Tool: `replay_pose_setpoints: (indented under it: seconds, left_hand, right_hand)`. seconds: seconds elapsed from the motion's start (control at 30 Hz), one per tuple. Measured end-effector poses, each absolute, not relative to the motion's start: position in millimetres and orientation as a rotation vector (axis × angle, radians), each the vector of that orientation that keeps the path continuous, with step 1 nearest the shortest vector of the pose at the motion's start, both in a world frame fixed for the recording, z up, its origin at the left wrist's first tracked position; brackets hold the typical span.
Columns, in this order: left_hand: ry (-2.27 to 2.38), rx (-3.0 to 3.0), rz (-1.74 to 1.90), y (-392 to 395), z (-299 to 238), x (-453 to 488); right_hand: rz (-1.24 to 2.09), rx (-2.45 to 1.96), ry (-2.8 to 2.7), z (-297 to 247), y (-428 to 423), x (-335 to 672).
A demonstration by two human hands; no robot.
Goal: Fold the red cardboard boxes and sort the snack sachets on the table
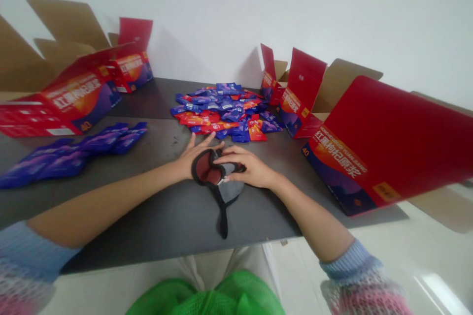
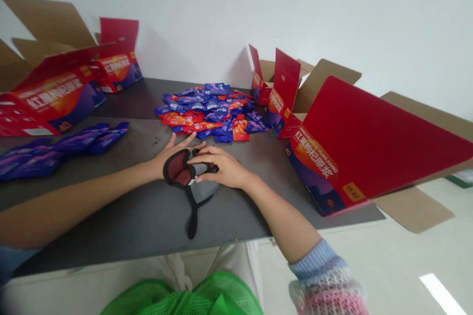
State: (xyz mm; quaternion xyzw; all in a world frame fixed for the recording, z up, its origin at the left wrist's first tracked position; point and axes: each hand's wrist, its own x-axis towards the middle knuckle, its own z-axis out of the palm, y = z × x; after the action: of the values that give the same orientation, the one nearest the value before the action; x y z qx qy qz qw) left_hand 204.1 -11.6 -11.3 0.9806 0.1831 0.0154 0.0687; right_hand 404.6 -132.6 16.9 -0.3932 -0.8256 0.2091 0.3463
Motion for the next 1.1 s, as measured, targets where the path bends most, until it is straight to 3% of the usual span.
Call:
replay_pose_setpoints:
  seconds: [0.17, 0.53, 0.67, 0.87, 1.0, 1.1]
  left_hand:
    - [0.702, 2.883, 0.108, -25.5, -21.8, 206.3]
    - [0.801, 2.593, -0.022, -45.5, 9.1, 215.8]
    - [0.737, 2.574, -0.014, -40.1, 9.8, 214.8]
    - [0.565, 2.581, -0.055, -18.4, 3.7, 207.6]
    - [0.525, 2.656, 0.001, -6.8, -12.1, 202.3]
    - [0.452, 2.728, 0.084, -4.5, -21.0, 200.6]
  right_hand:
    - [0.595, -1.04, -2.279, 29.8, -142.5, 410.4]
    - [0.098, -1.817, -2.138, 20.3, -130.2, 448.1]
    - [-0.006, -1.645, -2.099, 15.1, -128.5, 464.2]
    - [0.213, -1.225, -1.875, 20.5, -135.2, 447.7]
    - [0.388, -1.103, -2.168, 24.8, -141.9, 418.9]
    - [0.28, -1.198, -2.416, 26.6, -144.8, 403.6]
